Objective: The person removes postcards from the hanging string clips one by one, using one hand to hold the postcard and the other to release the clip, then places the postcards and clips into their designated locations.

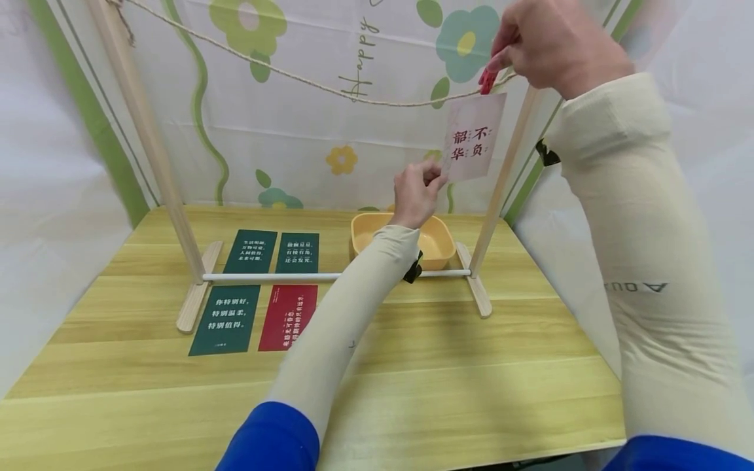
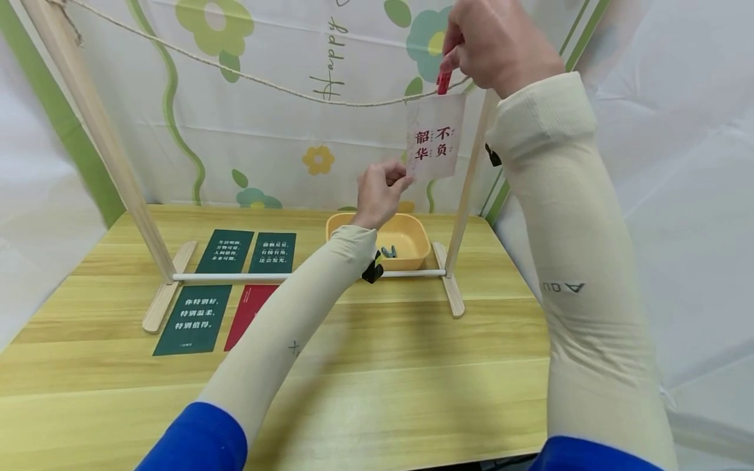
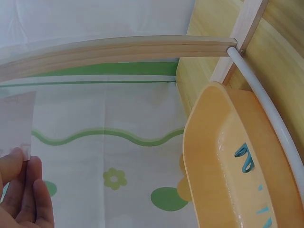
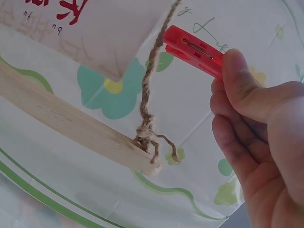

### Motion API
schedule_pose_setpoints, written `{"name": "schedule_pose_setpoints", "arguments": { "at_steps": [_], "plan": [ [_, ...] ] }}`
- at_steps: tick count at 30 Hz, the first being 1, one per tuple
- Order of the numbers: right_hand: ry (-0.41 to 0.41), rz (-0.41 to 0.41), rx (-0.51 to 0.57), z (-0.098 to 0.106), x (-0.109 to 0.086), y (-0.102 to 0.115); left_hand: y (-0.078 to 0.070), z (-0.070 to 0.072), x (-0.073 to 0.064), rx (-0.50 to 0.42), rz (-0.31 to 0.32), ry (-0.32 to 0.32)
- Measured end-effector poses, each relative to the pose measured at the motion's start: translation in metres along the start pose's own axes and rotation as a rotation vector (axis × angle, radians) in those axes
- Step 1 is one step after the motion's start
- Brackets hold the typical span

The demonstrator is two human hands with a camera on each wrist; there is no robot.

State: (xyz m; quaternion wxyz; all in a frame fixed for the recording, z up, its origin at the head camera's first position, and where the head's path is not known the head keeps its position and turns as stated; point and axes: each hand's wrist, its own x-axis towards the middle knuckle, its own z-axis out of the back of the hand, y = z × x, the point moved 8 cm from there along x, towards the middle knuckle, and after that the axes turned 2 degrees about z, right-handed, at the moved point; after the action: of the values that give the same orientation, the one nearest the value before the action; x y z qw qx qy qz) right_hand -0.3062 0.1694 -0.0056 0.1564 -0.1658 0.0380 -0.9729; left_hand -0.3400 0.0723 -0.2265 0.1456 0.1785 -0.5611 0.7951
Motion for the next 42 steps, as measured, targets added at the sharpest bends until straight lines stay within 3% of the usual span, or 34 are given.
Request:
{"name": "schedule_pose_setpoints", "arguments": {
  "at_steps": [19, 29, 42],
  "plan": [
    [-0.023, 0.029, 0.049, 0.006, -0.007, -0.005, 0.024, 0.016, -0.003, -0.052, 0.057, -0.017],
    [-0.056, 0.157, 0.075, -0.001, -0.014, 0.015, 0.043, 0.033, -0.007, -0.089, 0.108, -0.032],
    [-0.018, 0.22, 0.052, -0.023, -0.018, 0.026, 0.055, 0.05, -0.01, -0.094, 0.148, -0.066]
  ]
}}
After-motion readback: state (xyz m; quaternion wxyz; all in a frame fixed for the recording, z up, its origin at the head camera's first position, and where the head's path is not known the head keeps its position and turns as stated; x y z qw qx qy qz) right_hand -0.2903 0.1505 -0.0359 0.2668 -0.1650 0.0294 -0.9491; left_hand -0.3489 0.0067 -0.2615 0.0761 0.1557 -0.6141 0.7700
